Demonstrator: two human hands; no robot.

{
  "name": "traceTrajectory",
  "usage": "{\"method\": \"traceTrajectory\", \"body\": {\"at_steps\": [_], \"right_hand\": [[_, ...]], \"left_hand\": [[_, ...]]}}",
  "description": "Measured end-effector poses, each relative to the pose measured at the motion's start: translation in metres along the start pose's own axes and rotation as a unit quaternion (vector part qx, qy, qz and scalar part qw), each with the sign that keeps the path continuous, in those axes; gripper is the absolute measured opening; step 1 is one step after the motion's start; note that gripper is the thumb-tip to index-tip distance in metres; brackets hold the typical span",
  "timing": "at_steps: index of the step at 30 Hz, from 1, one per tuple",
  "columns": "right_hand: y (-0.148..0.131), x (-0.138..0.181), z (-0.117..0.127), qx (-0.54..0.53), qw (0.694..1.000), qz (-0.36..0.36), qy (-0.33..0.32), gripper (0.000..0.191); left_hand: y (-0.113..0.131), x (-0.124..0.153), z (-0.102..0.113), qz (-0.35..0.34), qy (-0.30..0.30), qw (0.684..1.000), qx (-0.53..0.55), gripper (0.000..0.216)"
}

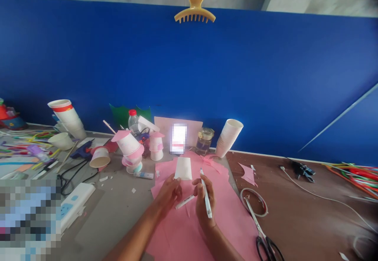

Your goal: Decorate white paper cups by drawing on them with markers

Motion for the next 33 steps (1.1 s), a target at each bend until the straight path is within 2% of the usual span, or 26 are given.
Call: {"method": "traceTrajectory", "body": {"at_steps": [3, 5, 11, 20, 24, 33], "right_hand": [[-0.011, 0.003, -0.002, 0.071, 0.993, 0.090, -0.022, 0.024], [-0.012, 0.005, -0.004, 0.100, 0.988, 0.118, -0.032, 0.028], [0.001, 0.005, -0.006, 0.104, 0.991, 0.083, -0.034, 0.030], [-0.019, 0.003, -0.018, 0.123, 0.985, 0.071, -0.093, 0.026], [-0.018, 0.004, -0.018, 0.124, 0.984, 0.075, -0.105, 0.028], [-0.014, 0.003, -0.019, 0.131, 0.982, 0.070, -0.118, 0.030]], "left_hand": [[-0.001, 0.000, 0.001, 0.003, 0.008, 1.000, 0.009, 0.030], [0.000, 0.001, 0.000, 0.005, 0.003, 1.000, 0.016, 0.030], [0.000, 0.003, -0.002, 0.013, -0.005, 0.999, 0.049, 0.027], [0.001, 0.004, -0.006, 0.033, -0.008, 0.997, 0.064, 0.033], [0.001, 0.006, -0.010, 0.050, -0.014, 0.996, 0.069, 0.034], [-0.001, 0.006, -0.009, 0.041, -0.025, 0.998, 0.047, 0.031]]}}
Point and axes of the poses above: each hand's wrist, its own x-axis away from the middle knuckle, its own z-axis out of the back of the hand, y = z × x, the point moved 8 cm from there along -x, towards the middle knuckle, and after that the axes turned 15 degrees about -x, right-handed, at the moved point
